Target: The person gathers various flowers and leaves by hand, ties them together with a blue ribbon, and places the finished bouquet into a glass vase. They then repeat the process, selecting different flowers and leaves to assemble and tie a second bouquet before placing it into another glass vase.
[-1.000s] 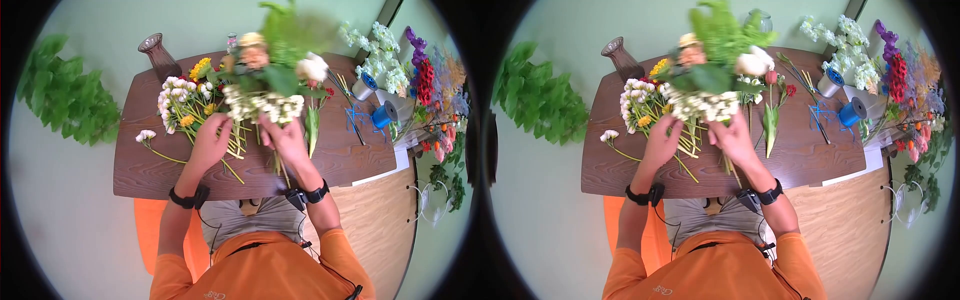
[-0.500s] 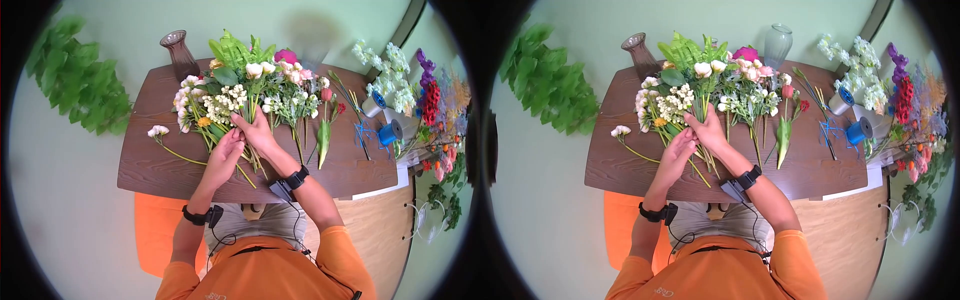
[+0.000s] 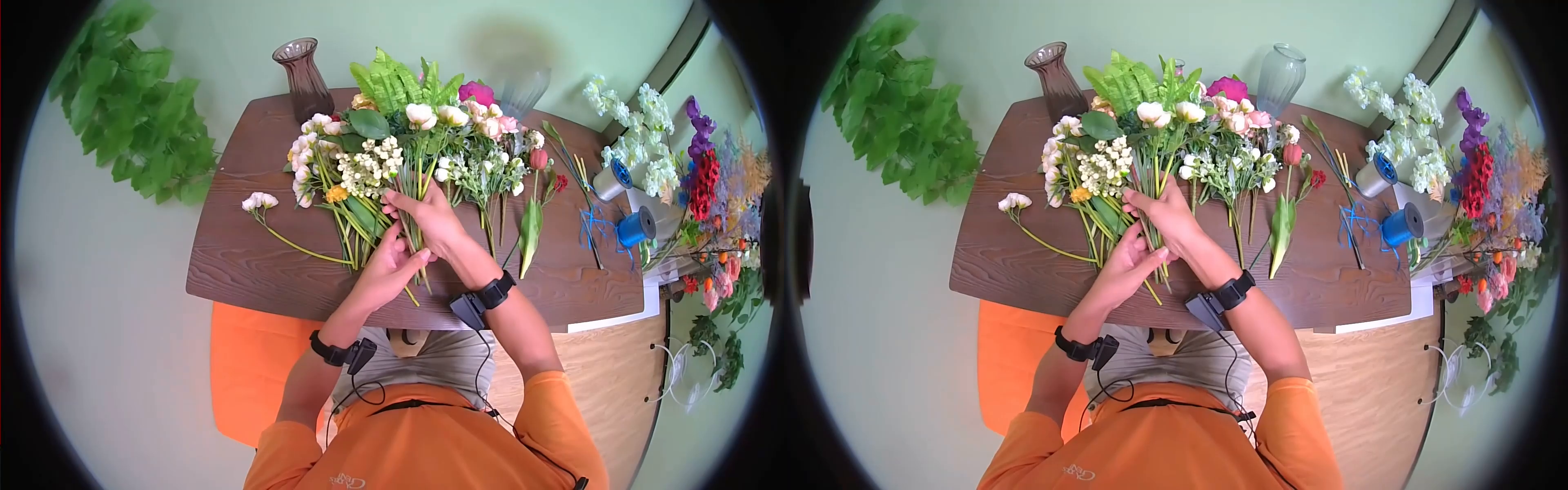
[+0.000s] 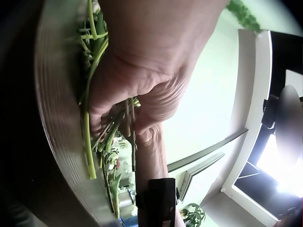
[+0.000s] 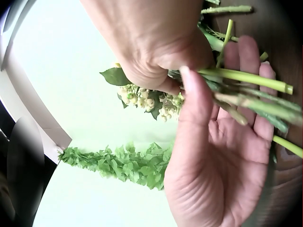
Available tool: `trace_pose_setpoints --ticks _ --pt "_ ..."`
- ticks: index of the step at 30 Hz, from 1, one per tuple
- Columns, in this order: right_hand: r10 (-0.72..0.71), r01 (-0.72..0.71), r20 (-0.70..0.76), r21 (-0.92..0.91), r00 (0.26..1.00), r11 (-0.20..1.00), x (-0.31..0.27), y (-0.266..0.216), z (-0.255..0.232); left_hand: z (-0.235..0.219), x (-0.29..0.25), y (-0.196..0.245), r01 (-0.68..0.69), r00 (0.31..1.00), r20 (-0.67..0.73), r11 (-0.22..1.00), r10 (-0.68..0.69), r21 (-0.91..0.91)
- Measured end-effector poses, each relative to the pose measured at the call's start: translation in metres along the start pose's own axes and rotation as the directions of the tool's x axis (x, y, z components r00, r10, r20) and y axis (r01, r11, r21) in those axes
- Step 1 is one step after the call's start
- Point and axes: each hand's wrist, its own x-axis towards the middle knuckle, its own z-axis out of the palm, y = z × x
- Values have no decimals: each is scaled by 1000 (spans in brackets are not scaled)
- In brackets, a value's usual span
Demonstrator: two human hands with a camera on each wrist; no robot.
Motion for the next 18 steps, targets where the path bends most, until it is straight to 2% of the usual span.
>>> trace_pose_setpoints --ticks 2,3,4,6,9,11,12,13,14,16,18 --pt "17 -15 70 -28 997 999 -3 -8 -5 -7 2 -1 159 987 36 987 -159 6" --pt "-24 32 69 -112 997 993 -7 -10 -7 -8 2 -1 159 987 36 987 -159 6" --pt "-23 31 69 -112 997 993 -5 -8 -13 -8 1 0 190 981 17 980 -191 55" --pt "-178 221 154 -343 972 913 -2 -7 -24 -8 1 0 223 975 -6 969 -224 102" --pt "-134 200 169 -478 976 856 -5 -11 -40 -5 3 -3 167 985 19 981 -170 101" --pt "-98 188 189 -544 977 818 -4 -9 -49 -2 3 -1 114 993 1 993 -114 11" --pt "-138 207 159 -610 978 765 -2 -4 -54 -1 3 -4 116 993 2 993 -116 12" --pt "-180 222 133 -673 975 706 0 0 -58 0 4 -8 43 999 -30 999 -43 22" --pt "-180 221 132 -673 975 706 -1 -3 -56 1 5 -10 -29 998 -61 999 31 34" --pt "-215 194 32 -576 976 794 -4 -11 -52 4 7 -11 -40 996 -79 997 45 62" --pt "-256 213 17 -608 967 765 -12 -26 -42 6 8 -11 -51 993 -98 995 60 90"
